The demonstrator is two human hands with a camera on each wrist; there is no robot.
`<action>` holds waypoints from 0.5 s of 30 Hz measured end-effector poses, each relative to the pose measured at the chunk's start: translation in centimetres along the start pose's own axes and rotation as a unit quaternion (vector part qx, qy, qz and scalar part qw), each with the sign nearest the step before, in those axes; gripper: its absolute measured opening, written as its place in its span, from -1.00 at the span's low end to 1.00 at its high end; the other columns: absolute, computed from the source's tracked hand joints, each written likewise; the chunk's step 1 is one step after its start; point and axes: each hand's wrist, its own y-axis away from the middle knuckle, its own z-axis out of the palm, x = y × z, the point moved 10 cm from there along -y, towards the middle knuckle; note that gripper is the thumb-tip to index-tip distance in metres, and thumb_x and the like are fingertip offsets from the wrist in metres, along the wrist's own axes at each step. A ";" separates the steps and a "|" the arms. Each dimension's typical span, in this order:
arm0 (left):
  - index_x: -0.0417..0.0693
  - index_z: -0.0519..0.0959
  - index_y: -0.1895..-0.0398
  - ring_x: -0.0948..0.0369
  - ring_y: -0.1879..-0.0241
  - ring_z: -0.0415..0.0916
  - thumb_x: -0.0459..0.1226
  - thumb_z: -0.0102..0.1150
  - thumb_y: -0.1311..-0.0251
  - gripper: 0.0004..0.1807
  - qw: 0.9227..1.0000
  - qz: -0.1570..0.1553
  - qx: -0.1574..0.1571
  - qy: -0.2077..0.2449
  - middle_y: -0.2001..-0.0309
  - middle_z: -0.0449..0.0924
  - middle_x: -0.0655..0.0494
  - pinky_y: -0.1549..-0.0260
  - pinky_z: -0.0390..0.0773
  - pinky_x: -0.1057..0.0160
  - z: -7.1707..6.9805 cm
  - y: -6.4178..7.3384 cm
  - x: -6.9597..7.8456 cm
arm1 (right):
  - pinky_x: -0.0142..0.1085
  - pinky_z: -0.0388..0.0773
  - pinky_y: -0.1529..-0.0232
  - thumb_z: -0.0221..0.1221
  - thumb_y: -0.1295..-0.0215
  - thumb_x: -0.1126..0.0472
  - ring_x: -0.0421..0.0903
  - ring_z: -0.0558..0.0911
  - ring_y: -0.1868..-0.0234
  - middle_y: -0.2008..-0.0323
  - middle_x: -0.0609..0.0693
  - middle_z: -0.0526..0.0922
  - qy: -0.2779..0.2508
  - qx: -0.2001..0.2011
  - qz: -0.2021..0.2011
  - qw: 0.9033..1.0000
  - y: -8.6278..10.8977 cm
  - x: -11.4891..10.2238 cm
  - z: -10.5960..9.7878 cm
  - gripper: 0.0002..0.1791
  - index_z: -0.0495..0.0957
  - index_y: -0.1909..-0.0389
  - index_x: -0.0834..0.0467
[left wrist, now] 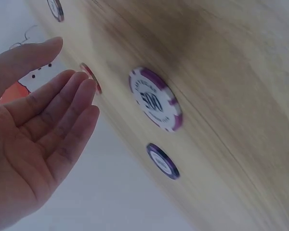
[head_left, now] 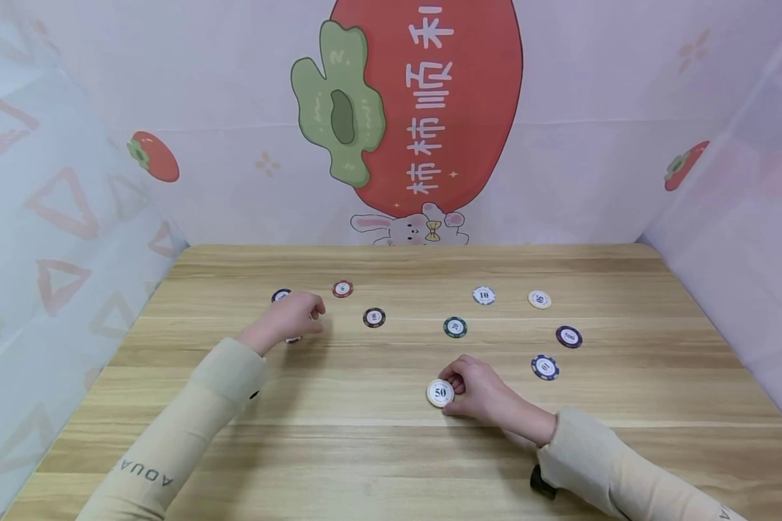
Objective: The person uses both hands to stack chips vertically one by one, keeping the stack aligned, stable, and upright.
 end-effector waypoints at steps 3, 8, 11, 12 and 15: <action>-0.32 0.54 0.22 0.09 0.28 0.50 -0.32 0.24 0.01 -0.71 1.000 0.000 0.006 -0.001 0.32 0.57 -0.05 0.21 0.48 0.10 -0.1 0.1 -0.7 | -0.44 0.41 0.38 0.42 0.28 0.40 -0.19 0.41 0.38 0.39 -0.07 0.43 -0.003 0.000 0.001 1.000 0.0 0.0 0.0 -0.61 0.53 0.31 0.26; -0.34 0.55 0.23 0.07 0.28 0.49 -0.34 0.25 0.04 -0.71 1.000 -0.011 0.007 -0.016 0.32 0.57 -0.06 0.22 0.48 0.10 -0.1 0.3 -1.9 | -0.45 0.42 0.38 0.41 0.28 0.39 -0.20 0.42 0.38 0.39 -0.07 0.43 -0.003 0.002 -0.001 1.000 0.1 0.0 0.0 -0.61 0.53 0.32 0.26; -0.34 0.55 0.25 0.08 0.30 0.45 -0.35 0.27 0.09 -0.70 0.999 -0.027 0.002 -0.023 0.33 0.56 -0.05 0.22 0.47 0.09 0.0 0.4 -2.8 | -0.45 0.42 0.38 0.41 0.28 0.39 -0.20 0.42 0.38 0.39 -0.07 0.43 -0.001 0.002 -0.009 1.000 0.1 -0.1 -0.1 -0.61 0.53 0.32 0.26; -0.34 0.55 0.27 0.08 0.31 0.45 -0.35 0.27 0.11 -0.71 0.999 -0.032 0.001 -0.023 0.33 0.55 -0.06 0.23 0.47 0.08 0.0 0.5 -3.1 | -0.45 0.42 0.38 0.42 0.28 0.39 -0.20 0.43 0.38 0.39 -0.07 0.44 -0.002 0.003 -0.011 1.000 0.1 -0.1 -0.1 -0.61 0.53 0.32 0.26; -0.30 0.55 0.35 0.09 0.36 0.43 -0.34 0.27 0.15 -0.75 0.999 -0.046 0.001 -0.023 0.37 0.54 -0.04 0.27 0.46 0.08 0.1 0.6 -3.8 | -0.45 0.42 0.38 0.41 0.28 0.39 -0.19 0.43 0.38 0.39 -0.06 0.44 -0.004 0.001 -0.013 1.000 0.1 -0.2 -0.1 -0.61 0.53 0.32 0.27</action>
